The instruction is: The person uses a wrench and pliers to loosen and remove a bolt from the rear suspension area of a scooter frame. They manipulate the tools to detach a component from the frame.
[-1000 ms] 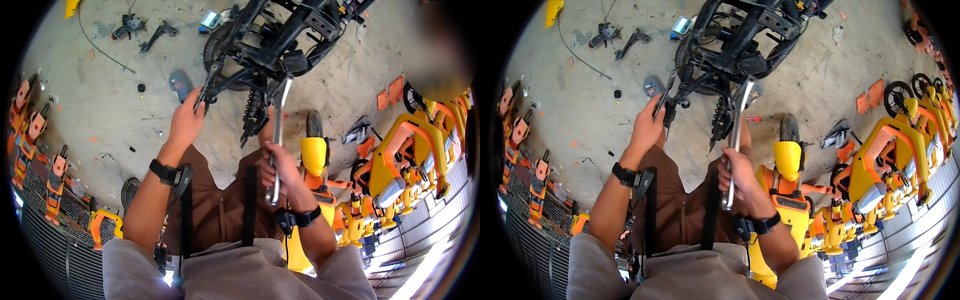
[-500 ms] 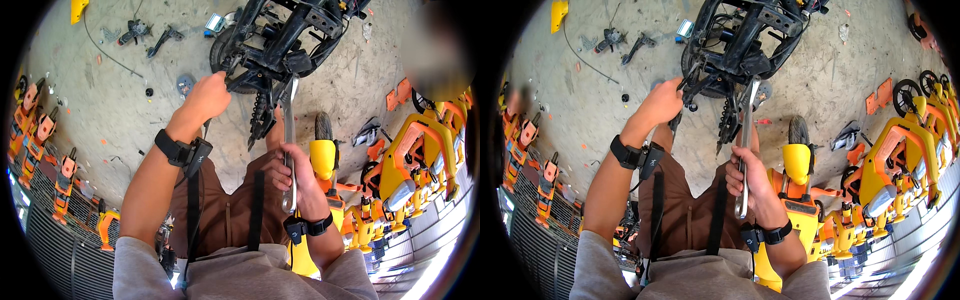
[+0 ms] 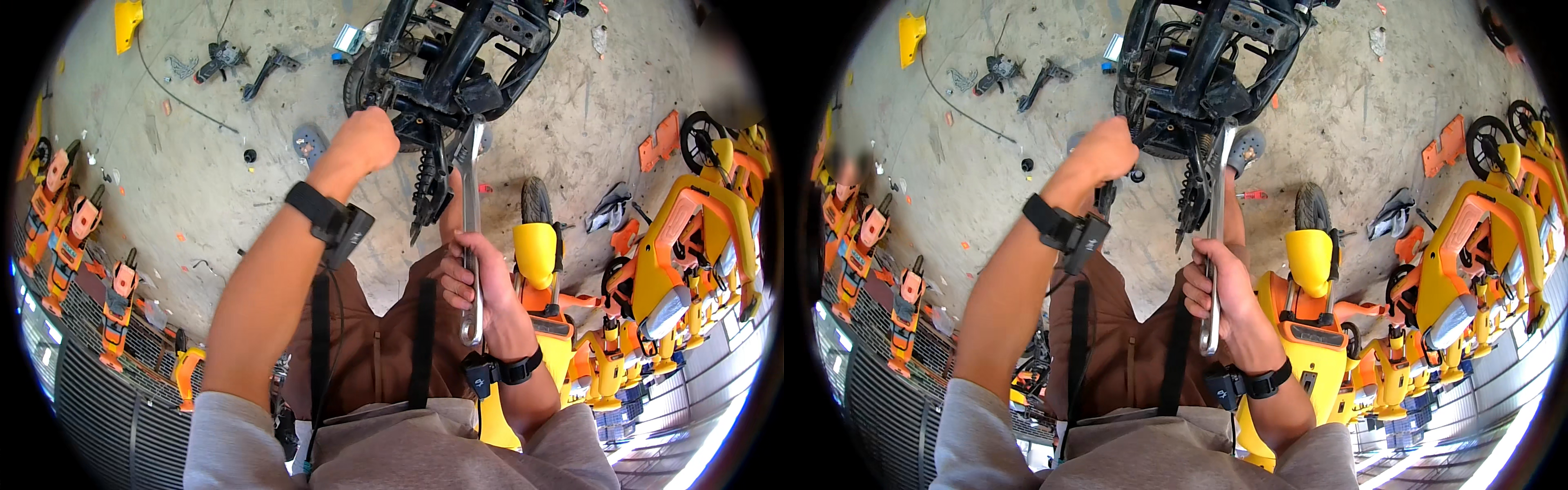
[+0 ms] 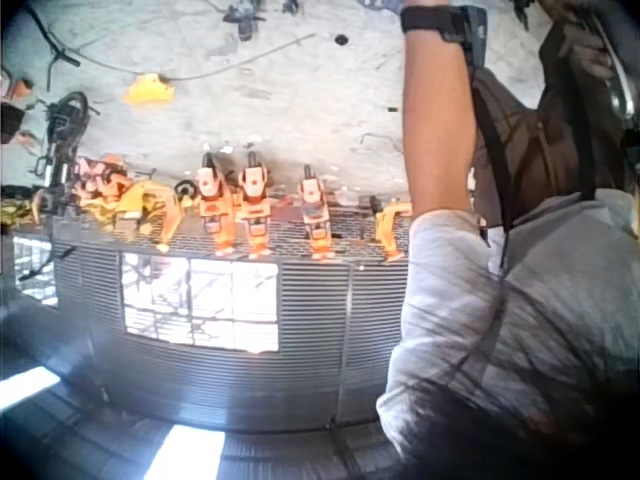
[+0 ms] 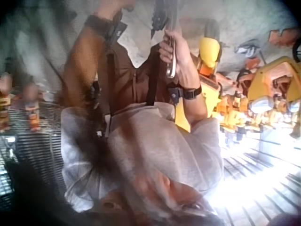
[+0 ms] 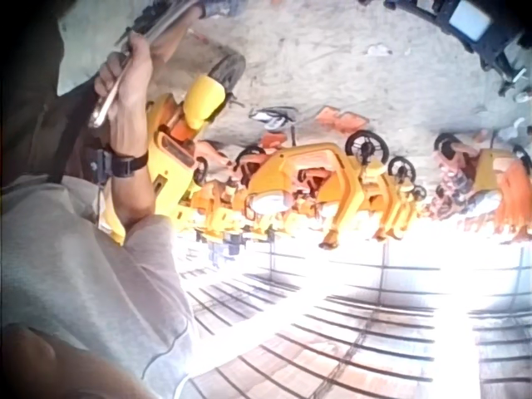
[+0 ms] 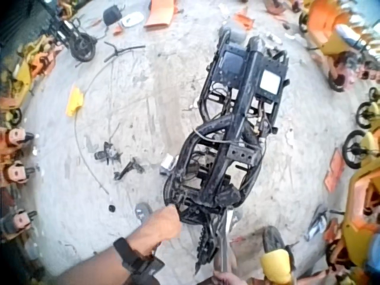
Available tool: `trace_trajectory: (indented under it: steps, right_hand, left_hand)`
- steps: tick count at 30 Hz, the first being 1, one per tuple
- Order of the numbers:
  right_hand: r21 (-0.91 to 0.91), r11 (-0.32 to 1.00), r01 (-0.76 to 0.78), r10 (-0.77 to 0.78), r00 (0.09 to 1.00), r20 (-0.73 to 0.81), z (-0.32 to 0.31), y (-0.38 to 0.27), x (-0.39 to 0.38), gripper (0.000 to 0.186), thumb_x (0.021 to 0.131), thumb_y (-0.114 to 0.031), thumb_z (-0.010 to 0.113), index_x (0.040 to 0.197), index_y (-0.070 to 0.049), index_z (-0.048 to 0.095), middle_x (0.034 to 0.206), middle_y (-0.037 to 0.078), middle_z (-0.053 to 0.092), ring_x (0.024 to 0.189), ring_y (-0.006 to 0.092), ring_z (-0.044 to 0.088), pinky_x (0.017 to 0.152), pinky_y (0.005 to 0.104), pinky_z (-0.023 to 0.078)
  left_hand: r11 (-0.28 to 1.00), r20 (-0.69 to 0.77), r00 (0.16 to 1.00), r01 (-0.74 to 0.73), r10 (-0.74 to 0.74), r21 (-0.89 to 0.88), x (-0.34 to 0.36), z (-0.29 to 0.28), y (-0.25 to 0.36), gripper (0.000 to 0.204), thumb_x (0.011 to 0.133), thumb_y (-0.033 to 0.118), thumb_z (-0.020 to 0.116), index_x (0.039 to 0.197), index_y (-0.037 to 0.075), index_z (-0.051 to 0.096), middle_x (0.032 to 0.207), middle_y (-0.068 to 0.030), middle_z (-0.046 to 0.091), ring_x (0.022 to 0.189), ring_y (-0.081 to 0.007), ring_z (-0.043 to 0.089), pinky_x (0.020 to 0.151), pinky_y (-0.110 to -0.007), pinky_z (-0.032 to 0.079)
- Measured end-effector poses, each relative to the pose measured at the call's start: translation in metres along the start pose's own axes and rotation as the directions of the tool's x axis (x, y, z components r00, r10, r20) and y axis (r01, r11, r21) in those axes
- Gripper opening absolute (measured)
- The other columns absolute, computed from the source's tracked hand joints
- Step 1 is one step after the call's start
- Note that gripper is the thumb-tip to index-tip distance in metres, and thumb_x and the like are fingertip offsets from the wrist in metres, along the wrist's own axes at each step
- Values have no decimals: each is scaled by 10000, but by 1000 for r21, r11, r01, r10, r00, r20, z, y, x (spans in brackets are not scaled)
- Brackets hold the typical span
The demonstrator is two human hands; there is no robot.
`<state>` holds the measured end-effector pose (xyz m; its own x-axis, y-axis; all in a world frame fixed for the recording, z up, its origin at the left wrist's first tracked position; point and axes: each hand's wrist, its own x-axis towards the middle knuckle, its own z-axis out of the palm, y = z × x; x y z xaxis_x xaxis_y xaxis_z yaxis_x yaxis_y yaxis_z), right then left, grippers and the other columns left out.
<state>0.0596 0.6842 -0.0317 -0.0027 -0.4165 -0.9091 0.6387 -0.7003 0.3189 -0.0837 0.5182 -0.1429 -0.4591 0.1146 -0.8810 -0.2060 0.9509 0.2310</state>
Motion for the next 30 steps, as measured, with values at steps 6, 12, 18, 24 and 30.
trace_trajectory:
  steps: [6,12,18,24,30]
  right_hand:
    - [29,1000,-8,8,1000,-19,-6,1,5,252,911,-295,520,747,-141,405,476,-36,295,333,93,269,308,243,237]
    - [-11,1000,-22,21,999,-39,5,-8,-3,257,908,-291,513,735,-138,400,473,-35,301,328,96,274,306,240,240]
    - [60,997,-46,46,999,-2,5,-6,-2,242,926,-278,479,743,-133,416,471,-27,304,327,102,274,304,241,241]
    - [-4,1000,-31,31,999,-25,7,0,3,236,915,-293,480,756,-132,414,472,-29,307,323,104,263,307,245,240]
    - [-18,998,-61,61,998,11,-4,-10,1,211,905,-278,485,766,-133,422,473,-41,305,324,96,262,306,244,232]
  left_hand:
    - [994,-118,992,31,-43,-106,-6,23,9,293,835,77,531,1073,-94,535,980,-303,641,967,-428,625,837,-488,506]
    - [986,-403,904,-168,143,-27,-5,104,-56,534,843,71,544,1343,25,364,848,-245,646,662,-398,648,608,-481,528]
    - [964,-646,715,-198,266,178,17,143,-75,573,790,46,573,1339,15,416,749,-136,596,522,-299,615,458,-368,486]
    - [966,-611,772,-256,177,-44,6,145,-80,579,827,63,565,1380,75,394,774,-156,625,568,-350,624,496,-455,487]
    - [890,-352,936,-144,-20,-432,-31,86,-79,444,955,137,460,1384,77,359,767,-260,631,648,-453,597,589,-535,460]
